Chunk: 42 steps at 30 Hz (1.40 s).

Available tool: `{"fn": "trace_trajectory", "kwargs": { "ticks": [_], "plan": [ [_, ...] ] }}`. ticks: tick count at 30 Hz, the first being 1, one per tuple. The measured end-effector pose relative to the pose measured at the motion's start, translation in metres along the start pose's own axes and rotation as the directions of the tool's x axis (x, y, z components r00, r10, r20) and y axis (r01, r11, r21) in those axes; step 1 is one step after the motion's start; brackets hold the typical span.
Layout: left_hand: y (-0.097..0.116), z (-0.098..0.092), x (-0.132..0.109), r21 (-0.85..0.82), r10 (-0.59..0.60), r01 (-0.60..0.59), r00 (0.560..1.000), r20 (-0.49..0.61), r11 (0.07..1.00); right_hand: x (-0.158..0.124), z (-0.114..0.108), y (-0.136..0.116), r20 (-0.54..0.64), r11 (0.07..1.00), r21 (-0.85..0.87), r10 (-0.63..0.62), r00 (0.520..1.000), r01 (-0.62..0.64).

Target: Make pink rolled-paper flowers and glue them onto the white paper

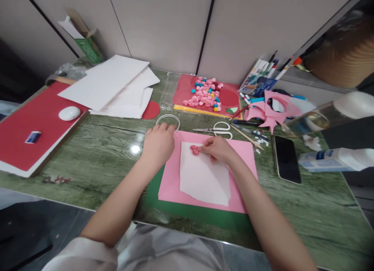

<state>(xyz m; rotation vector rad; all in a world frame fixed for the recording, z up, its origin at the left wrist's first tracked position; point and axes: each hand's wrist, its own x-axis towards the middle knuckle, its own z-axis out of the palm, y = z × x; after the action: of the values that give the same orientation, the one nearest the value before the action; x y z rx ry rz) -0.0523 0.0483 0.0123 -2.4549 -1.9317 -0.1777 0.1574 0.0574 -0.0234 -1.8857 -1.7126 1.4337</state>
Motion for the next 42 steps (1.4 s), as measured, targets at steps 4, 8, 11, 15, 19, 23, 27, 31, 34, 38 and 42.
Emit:
{"fn": "trace_trajectory", "kwargs": {
  "ticks": [4, 8, 11, 15, 19, 23, 27, 31, 34, 38, 42],
  "plan": [
    [-0.001, 0.008, 0.003, 0.030, -0.006, 0.005, 1.000, 0.015, 1.000, -0.001, 0.002, 0.002, -0.024, 0.999, -0.040, 0.001, 1.000, -0.002],
    [0.000, 0.019, 0.006, 0.052, -0.007, 0.007, 1.000, -0.004, 0.999, -0.005, 0.003, 0.001, -0.059, 1.000, -0.020, -0.020, 0.998, 0.019],
    [-0.002, 0.027, 0.010, 0.043, -0.011, 0.011, 1.000, 0.004, 0.999, -0.008, 0.000, -0.002, -0.005, 0.997, 0.073, -0.036, 0.999, 0.037],
    [-0.007, 0.034, 0.014, 0.009, -0.007, 0.007, 1.000, 0.019, 1.000, -0.007, -0.003, -0.005, 0.083, 0.984, 0.174, -0.059, 0.995, 0.044],
    [-0.008, 0.036, 0.016, 0.007, 0.000, 0.001, 1.000, -0.016, 1.000, -0.004, 0.001, -0.002, 0.017, 0.986, 0.157, -0.059, 0.998, 0.055],
    [-0.005, 0.031, 0.014, -0.034, 0.020, -0.023, 0.995, -0.095, 0.999, -0.007, 0.008, 0.004, -0.070, 0.988, 0.112, -0.099, 0.993, 0.106],
    [0.002, 0.021, 0.010, -0.239, 0.047, -0.087, 0.984, -0.170, 0.967, -0.011, 0.012, 0.007, -0.144, 0.983, 0.037, -0.172, 0.974, 0.179],
    [0.010, 0.011, 0.006, -0.562, 0.067, -0.172, 0.977, -0.203, 0.809, -0.012, 0.013, 0.006, -0.166, 0.985, -0.038, -0.173, 0.971, 0.169],
    [0.017, 0.011, 0.004, -0.766, 0.041, -0.149, 0.987, -0.158, 0.626, -0.013, 0.015, 0.004, -0.184, 0.985, -0.078, -0.169, 0.968, 0.157],
    [0.026, 0.019, 0.002, -0.910, 0.009, -0.061, 0.998, -0.062, 0.411, -0.017, 0.016, 0.003, -0.216, 0.981, -0.077, -0.192, 0.957, 0.179],
    [0.034, 0.021, -0.004, -0.869, 0.030, -0.150, 0.988, -0.155, 0.472, -0.022, 0.011, 0.002, -0.347, 0.967, 0.083, -0.200, 0.916, 0.243]
  ]
}}
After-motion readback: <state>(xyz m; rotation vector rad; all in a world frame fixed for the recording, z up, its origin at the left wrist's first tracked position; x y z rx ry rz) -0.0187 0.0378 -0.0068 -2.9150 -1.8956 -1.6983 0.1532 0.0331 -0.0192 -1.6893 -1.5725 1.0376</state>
